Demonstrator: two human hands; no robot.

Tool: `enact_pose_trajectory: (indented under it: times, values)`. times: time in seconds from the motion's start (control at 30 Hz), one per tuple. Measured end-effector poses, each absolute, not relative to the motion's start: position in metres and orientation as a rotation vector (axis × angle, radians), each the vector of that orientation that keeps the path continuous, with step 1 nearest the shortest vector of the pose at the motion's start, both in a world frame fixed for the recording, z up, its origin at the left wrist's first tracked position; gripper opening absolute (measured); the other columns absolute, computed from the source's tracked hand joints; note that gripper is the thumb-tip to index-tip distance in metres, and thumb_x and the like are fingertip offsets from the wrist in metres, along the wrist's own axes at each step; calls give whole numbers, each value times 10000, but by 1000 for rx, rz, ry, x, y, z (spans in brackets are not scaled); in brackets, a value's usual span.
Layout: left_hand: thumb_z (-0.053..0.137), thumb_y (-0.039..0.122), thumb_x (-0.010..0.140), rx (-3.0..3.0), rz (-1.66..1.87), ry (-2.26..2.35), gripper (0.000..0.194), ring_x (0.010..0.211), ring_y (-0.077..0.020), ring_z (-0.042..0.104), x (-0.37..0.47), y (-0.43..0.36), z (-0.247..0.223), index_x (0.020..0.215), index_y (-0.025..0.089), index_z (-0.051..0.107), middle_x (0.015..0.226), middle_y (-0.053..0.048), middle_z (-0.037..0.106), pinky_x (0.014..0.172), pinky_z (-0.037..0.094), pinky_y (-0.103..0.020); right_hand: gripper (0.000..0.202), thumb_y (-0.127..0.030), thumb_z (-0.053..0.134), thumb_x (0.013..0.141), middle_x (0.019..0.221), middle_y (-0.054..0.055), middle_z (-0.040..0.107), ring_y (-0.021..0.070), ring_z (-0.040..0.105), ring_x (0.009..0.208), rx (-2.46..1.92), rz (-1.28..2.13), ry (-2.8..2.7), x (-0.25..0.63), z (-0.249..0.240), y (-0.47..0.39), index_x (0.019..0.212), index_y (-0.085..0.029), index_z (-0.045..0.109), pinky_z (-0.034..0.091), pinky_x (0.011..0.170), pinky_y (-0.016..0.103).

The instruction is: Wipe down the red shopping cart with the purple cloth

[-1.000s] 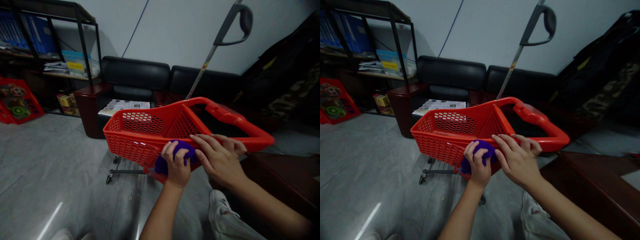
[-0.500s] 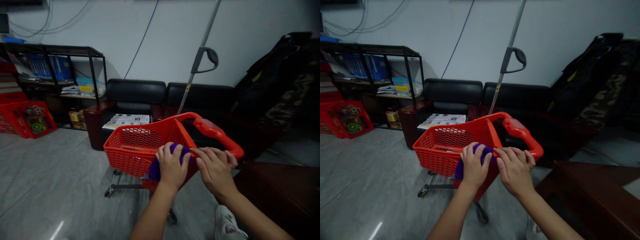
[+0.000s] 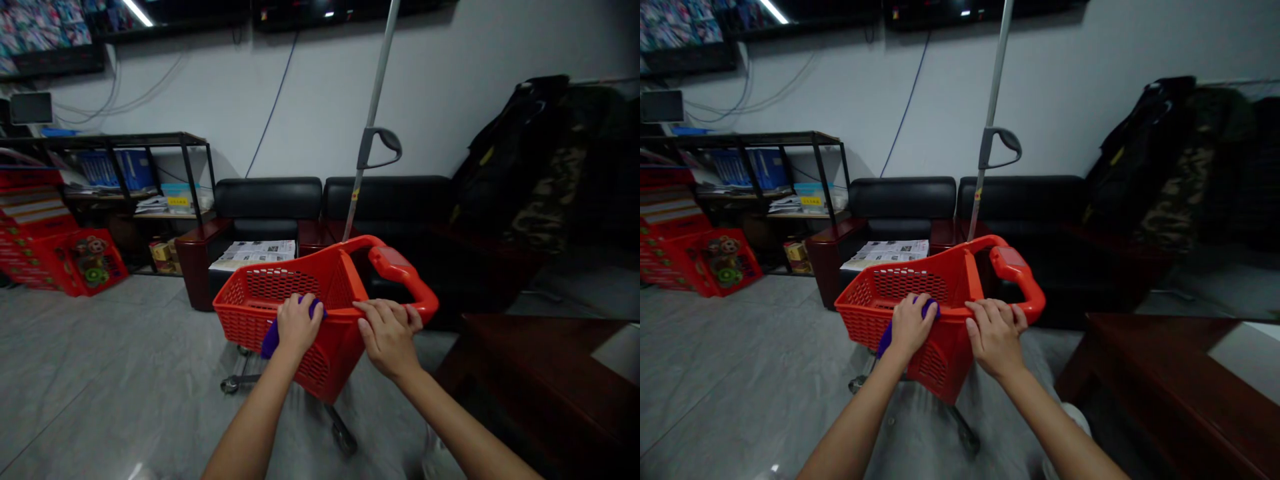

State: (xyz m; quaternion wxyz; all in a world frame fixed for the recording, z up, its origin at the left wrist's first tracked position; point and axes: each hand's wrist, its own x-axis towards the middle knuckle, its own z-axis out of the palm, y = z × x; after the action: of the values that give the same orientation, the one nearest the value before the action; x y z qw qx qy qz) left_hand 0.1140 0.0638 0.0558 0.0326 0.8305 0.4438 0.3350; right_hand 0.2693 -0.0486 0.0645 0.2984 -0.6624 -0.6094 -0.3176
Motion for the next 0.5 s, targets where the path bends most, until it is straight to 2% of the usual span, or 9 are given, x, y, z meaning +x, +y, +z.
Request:
enact_pose_trajectory:
  times: [0.13, 0.23, 0.33, 0.4, 0.5]
  values:
    - [418, 535, 956, 2513, 1124, 1233, 372, 958, -210, 590, 147, 35, 66, 1104, 282, 646, 1022, -65, 622, 846, 445, -326, 351, -302, 362, 966, 1099, 64, 674, 237, 522, 1091, -1783, -866, -1621, 273, 66, -57, 1151, -230, 651, 202, 1029, 450]
    - [418, 474, 974, 2489, 1126, 1171, 326, 962, -189, 598, 146, 33, 63, 1110, 271, 635, 1031, -50, 623, 867, 449, -306, 344, -291, 409, 954, 1204, 63, 657, 229, 511, 1149, -1769, -932, -1684, 285, 68, -69, 1210, -245, 635, 220, 1038, 434]
    - [435, 422, 977, 2491, 1086, 1206, 292, 983, -183, 598, 124, 47, 53, 1118, 254, 627, 1030, -45, 624, 896, 445, -297, 349, -318, 464, 926, 1339, 78, 577, 258, 446, 1243, -1778, -1029, -1571, 302, 70, -83, 1227, -261, 633, 236, 1046, 454]
    - [433, 406, 979, 2490, 1051, 1277, 287, 990, -183, 594, 108, 56, 48, 1113, 242, 627, 1036, -49, 618, 905, 441, -295, 326, -329, 467, 915, 1296, 74, 591, 283, 406, 1261, -1788, -1023, -1466, 308, 70, -88, 1172, -270, 658, 229, 1053, 491]
    - [421, 403, 984, 2500, 1012, 1323, 294, 981, -184, 592, 102, 54, 50, 1119, 237, 622, 1036, -51, 612, 898, 441, -293, 290, -318, 448, 914, 1109, 72, 644, 301, 383, 1232, -1773, -921, -1419, 306, 68, -89, 1057, -259, 693, 221, 1054, 531]
